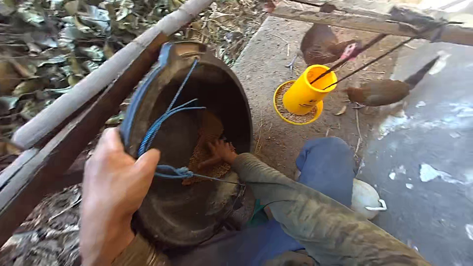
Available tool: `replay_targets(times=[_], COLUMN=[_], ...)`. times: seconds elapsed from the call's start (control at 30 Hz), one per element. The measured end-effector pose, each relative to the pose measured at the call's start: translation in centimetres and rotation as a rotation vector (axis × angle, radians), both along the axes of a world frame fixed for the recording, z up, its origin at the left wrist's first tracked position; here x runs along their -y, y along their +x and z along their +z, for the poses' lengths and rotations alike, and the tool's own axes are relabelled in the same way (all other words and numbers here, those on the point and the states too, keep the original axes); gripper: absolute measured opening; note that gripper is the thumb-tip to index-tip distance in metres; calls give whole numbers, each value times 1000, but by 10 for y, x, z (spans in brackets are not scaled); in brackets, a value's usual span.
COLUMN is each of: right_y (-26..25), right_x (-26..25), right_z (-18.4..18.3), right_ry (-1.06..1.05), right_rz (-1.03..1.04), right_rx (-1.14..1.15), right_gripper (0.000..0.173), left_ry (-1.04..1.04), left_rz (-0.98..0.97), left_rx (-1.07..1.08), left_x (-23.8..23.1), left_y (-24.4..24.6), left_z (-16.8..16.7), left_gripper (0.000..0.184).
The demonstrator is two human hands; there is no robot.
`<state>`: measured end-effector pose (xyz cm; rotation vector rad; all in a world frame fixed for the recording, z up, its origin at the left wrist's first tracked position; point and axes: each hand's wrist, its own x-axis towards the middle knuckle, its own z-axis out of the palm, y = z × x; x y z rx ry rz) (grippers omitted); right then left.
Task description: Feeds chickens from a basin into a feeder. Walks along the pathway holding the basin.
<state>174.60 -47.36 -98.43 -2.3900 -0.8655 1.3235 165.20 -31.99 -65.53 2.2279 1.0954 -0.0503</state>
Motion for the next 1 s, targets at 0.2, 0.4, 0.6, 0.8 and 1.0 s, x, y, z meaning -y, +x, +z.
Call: replay_targets(times=[0.2, 0.4, 0.6, 0.8, 1.0], right_y=[-48, -27, -6, 19, 76], right_x=[1, 8, 48, 135, 226], right_z=[5, 25, 88, 160, 204], right_ry=[176, 210, 607, 1228, 1407], right_rz=[17, -279, -848, -1142, -1403], right_rx=[-121, -444, -799, -856, -439], right_gripper=[77, 60, 35, 22, 17], left_ry=[30, 33, 35, 30, 21], left_rz=[-9, -35, -62, -82, -92], left_rx=[7, 41, 29, 60, 65], left_x=[-5, -6, -8, -10, -11], left_y=[-5, -4, -4, -3, -1], left_z=[-7, -8, -6, -10, -9], left_gripper=[51, 56, 60, 64, 65])
